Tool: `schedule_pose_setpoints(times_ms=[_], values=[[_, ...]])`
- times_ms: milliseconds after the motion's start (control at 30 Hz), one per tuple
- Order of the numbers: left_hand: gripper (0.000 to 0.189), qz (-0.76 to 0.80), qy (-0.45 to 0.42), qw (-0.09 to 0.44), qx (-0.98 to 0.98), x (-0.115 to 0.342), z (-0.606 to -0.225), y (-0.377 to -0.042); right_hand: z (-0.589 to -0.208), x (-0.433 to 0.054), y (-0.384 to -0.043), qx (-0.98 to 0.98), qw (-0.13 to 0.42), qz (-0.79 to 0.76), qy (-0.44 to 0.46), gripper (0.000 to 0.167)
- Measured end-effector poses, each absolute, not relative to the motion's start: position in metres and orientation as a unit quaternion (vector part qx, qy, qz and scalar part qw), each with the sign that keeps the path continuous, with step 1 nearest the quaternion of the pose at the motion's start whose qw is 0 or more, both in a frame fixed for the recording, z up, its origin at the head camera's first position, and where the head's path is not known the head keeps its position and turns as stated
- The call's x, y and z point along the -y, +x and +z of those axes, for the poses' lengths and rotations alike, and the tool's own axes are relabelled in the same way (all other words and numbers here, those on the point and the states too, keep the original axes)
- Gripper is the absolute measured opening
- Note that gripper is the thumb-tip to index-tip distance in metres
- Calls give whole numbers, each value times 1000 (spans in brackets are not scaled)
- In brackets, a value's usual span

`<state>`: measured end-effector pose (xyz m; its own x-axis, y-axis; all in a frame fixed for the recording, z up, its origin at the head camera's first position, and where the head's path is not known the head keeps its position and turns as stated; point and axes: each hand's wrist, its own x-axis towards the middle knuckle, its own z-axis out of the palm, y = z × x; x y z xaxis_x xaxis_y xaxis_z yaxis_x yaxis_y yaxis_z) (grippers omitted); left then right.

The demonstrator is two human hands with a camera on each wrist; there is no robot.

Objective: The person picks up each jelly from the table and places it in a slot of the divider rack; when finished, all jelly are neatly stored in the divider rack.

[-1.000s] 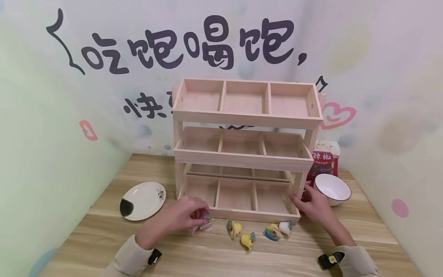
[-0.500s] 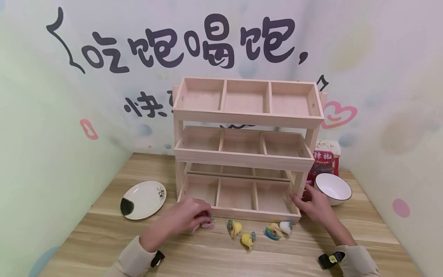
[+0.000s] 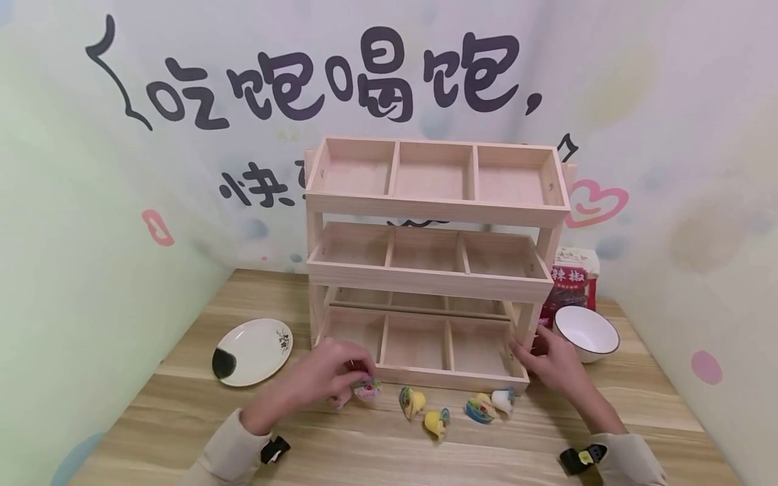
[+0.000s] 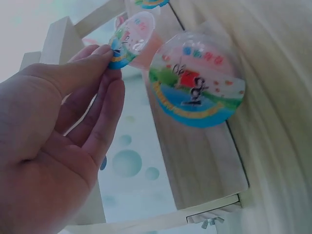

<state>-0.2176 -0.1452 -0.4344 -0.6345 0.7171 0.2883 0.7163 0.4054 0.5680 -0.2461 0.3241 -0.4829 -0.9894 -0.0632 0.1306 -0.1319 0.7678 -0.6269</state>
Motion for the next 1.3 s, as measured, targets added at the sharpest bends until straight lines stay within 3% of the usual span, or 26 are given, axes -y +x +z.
schedule_pose_setpoints(times_ms=[200,433,700,967,1300], values=[[10,383,414,-26,-825,148,-425,-226,-483,-324,-245,940,50,335,50,73],[12,398,339,-65,-850,149,-425,-247,-485,-324,-245,938,47,339,50,73],[10,386,294,-65,-872,149,-438,-268,-486,-325,-246,938,54,338,48,66],[6,376,280,-15,-883,145,-454,-283,-485,-326,-245,938,59,337,50,67],[8,353,266,-50,-896,140,-467,-292,-485,-325,-246,936,60,344,52,67]])
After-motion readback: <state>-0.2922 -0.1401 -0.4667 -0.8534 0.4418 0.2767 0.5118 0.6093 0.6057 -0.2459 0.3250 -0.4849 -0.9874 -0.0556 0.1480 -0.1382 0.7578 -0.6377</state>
